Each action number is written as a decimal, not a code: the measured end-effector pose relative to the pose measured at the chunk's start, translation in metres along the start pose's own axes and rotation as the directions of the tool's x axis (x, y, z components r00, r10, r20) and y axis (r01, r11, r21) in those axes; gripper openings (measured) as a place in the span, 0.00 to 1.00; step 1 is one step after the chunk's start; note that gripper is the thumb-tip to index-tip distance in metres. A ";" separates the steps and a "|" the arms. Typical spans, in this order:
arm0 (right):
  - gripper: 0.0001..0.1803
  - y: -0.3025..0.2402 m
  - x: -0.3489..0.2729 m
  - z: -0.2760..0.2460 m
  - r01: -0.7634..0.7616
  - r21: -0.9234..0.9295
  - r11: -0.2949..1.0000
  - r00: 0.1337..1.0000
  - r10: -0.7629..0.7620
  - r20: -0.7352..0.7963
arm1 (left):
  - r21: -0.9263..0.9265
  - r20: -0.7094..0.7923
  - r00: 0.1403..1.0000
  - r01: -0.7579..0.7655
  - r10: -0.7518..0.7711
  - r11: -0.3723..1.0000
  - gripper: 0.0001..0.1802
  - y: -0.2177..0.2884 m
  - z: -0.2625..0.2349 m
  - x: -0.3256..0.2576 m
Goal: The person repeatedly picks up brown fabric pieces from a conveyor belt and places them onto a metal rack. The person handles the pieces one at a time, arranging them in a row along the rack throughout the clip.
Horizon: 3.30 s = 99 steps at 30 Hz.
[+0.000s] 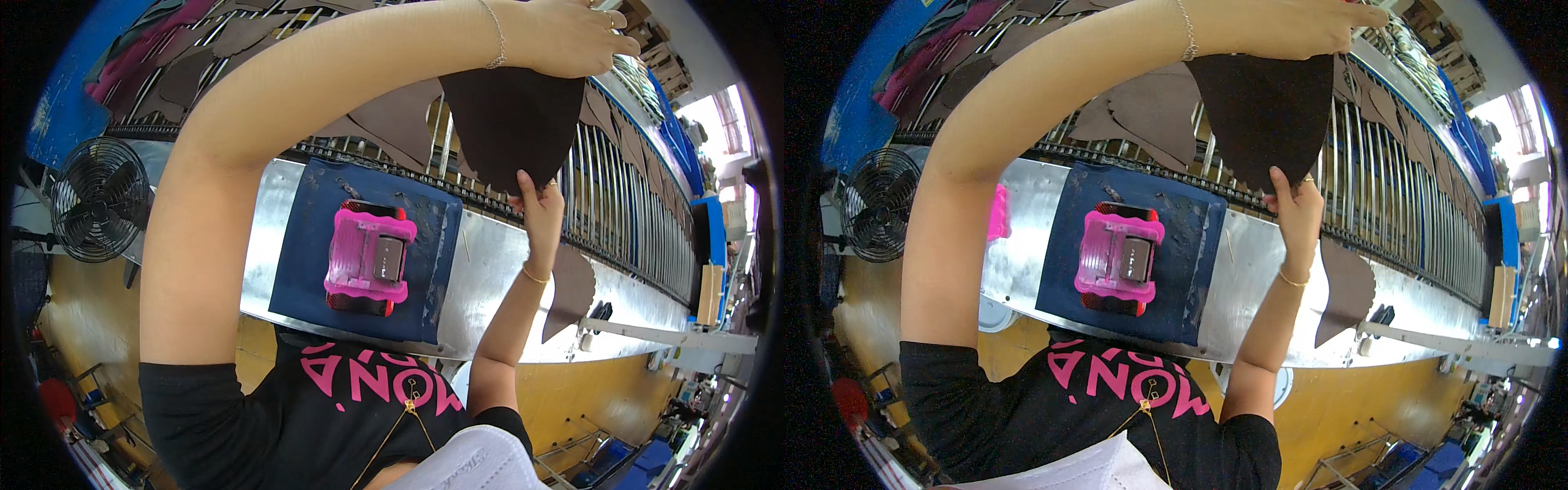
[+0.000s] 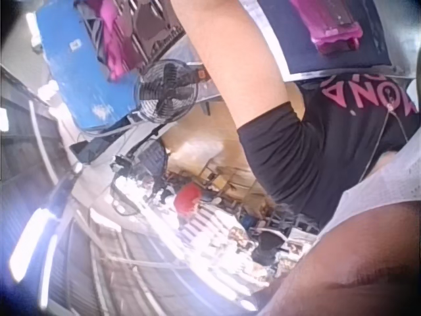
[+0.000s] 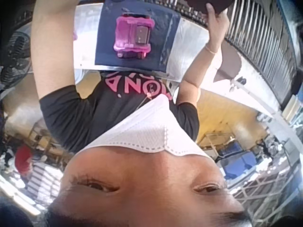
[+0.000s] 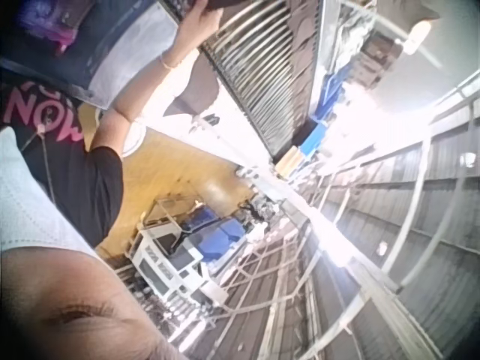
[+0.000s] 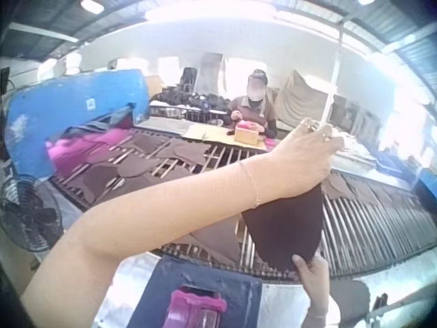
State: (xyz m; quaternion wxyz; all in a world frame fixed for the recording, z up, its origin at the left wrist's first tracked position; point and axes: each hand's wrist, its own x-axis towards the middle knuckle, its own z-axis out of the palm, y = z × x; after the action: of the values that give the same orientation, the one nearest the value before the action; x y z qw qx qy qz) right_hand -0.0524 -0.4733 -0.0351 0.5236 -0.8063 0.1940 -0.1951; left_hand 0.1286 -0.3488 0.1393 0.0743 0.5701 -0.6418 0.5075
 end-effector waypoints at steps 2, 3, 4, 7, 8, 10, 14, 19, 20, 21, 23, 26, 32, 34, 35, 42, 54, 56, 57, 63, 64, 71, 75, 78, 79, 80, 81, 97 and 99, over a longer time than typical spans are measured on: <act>0.11 0.012 0.017 0.020 0.104 0.169 0.980 0.994 -0.098 -0.039 | -0.002 -0.022 0.999 0.039 -0.039 0.999 0.11 -0.006 0.006 -0.002; 0.09 0.018 0.028 0.026 0.152 0.198 0.968 0.988 -0.145 -0.048 | 0.004 -0.035 0.996 0.080 -0.080 0.997 0.10 -0.009 0.007 -0.003; 0.08 0.022 0.041 0.037 0.131 0.261 0.956 0.991 -0.124 -0.045 | 0.026 -0.034 0.992 0.125 -0.124 0.992 0.11 -0.014 0.003 -0.008; 0.06 0.033 0.081 0.059 0.049 0.450 0.891 0.998 -0.027 -0.054 | -0.129 -0.152 0.945 0.271 -0.289 0.954 0.14 -0.019 -0.013 -0.022; 0.06 0.037 0.095 0.064 0.017 0.530 0.848 0.999 0.013 -0.053 | -0.165 -0.127 0.943 0.287 -0.309 0.944 0.15 -0.020 -0.021 -0.027; 0.08 0.048 0.128 0.075 -0.042 0.628 0.777 0.997 0.072 -0.022 | -0.226 -0.070 0.937 0.319 -0.342 0.920 0.17 -0.021 -0.042 -0.046; 0.12 0.089 0.194 0.098 -0.162 0.672 0.723 0.980 0.195 0.027 | -0.263 0.105 0.891 0.453 -0.441 0.852 0.23 -0.009 -0.086 -0.099; 0.27 0.116 0.242 0.144 -0.317 0.657 0.684 0.928 0.368 0.064 | -0.155 0.262 0.612 0.790 -0.746 0.594 0.27 0.028 -0.137 -0.204; 0.37 0.121 0.246 0.150 -0.340 0.666 0.664 0.920 0.381 0.090 | -0.159 0.301 0.514 0.857 -0.803 0.490 0.27 0.037 -0.144 -0.223; 0.37 0.131 0.251 0.152 -0.344 0.681 0.646 0.915 0.394 0.088 | -0.147 0.338 0.439 0.898 -0.832 0.414 0.27 0.046 -0.149 -0.236; 0.38 0.144 0.258 0.155 -0.356 0.711 0.607 0.903 0.418 0.095 | -0.103 0.377 0.295 0.955 -0.878 0.277 0.26 0.065 -0.161 -0.257; 0.37 0.148 0.260 0.162 -0.381 0.716 0.585 0.880 0.468 0.086 | -0.046 0.389 0.119 0.993 -0.914 0.109 0.27 0.089 -0.168 -0.283; 0.26 0.158 0.269 0.161 -0.369 0.742 0.560 0.887 0.450 0.102 | -0.012 0.405 -0.047 0.998 -0.913 -0.056 0.29 0.116 -0.171 -0.309; 0.23 0.152 0.266 0.161 -0.360 0.745 0.562 0.894 0.436 0.103 | -0.006 0.405 -0.059 0.998 -0.913 -0.068 0.29 0.119 -0.170 -0.311; 0.24 0.143 0.260 0.165 -0.331 0.731 0.597 0.900 0.433 0.054 | 0.003 0.400 -0.076 0.997 -0.913 -0.082 0.29 0.121 -0.172 -0.313; 0.26 0.131 0.249 0.164 -0.268 0.657 0.704 0.920 0.390 -0.042 | -0.006 0.384 -0.159 0.985 -0.910 -0.175 0.30 0.132 -0.172 -0.317; 0.20 0.073 0.155 0.067 -0.124 0.361 0.924 0.990 0.142 -0.022 | -0.019 0.388 -0.174 0.980 -0.905 -0.197 0.32 0.140 -0.163 -0.331; 0.18 0.070 0.114 0.021 -0.101 0.204 0.974 0.990 0.119 -0.078 | -0.014 0.410 -0.154 0.984 -0.899 -0.175 0.33 0.140 -0.160 -0.332; 0.18 0.076 0.091 -0.003 -0.099 0.052 0.994 0.977 0.107 -0.184 | -0.009 0.418 -0.144 0.987 -0.897 -0.162 0.33 0.143 -0.159 -0.334; 0.27 0.177 -0.086 -0.163 -0.599 -0.698 0.392 0.743 -0.053 -0.667 | -0.163 0.470 -0.106 0.965 -0.876 -0.204 0.31 0.148 -0.142 -0.347; 0.32 0.198 -0.115 -0.179 -0.777 -0.498 0.386 0.542 0.007 -0.840 | -0.179 0.490 -0.085 0.964 -0.867 -0.196 0.31 0.147 -0.138 -0.341; 0.44 0.201 -0.160 -0.200 -0.898 -0.285 0.336 0.414 0.422 -0.807 | -0.277 0.518 -0.003 0.946 -0.855 -0.171 0.32 0.148 -0.126 -0.321; 0.31 0.218 -0.162 -0.220 -0.837 -0.335 0.432 0.517 0.427 -0.741 | -0.249 0.543 0.040 0.962 -0.839 -0.115 0.31 0.151 -0.128 -0.303; 0.23 0.199 -0.156 -0.209 -0.664 -0.565 0.490 0.687 0.100 -0.720 | -0.266 0.514 0.051 0.958 -0.856 -0.102 0.32 0.149 -0.132 -0.299; 0.23 0.170 -0.146 -0.199 -0.659 -0.560 0.502 0.690 0.106 -0.716 | -0.266 0.505 0.085 0.962 -0.859 -0.062 0.32 0.148 -0.135 -0.296; 0.23 0.125 -0.135 -0.181 -0.700 -0.520 0.489 0.657 0.157 -0.737 | -0.261 0.502 0.119 0.965 -0.857 -0.019 0.32 0.144 -0.137 -0.288; 0.23 0.105 -0.134 -0.180 -0.630 -0.579 0.518 0.701 0.058 -0.711 | -0.271 0.503 0.160 0.962 -0.850 0.021 0.32 0.141 -0.135 -0.281; 0.11 -0.057 -0.101 0.058 0.395 0.167 0.904 0.896 -0.419 0.149 | -0.536 0.622 0.090 0.773 -0.777 -0.340 0.09 0.095 -0.217 -0.232; 0.12 -0.050 -0.103 0.074 0.415 0.131 0.900 0.863 -0.435 0.256 | -0.475 0.569 0.042 0.832 -0.821 -0.286 0.09 0.091 -0.239 -0.249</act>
State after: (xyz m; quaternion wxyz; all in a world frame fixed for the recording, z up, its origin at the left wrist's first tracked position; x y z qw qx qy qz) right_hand -0.0962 -0.3444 -0.0282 0.5182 -0.8292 -0.0713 -0.1969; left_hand 0.0238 -0.0247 0.0330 0.6223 0.7580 -0.1950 -0.0122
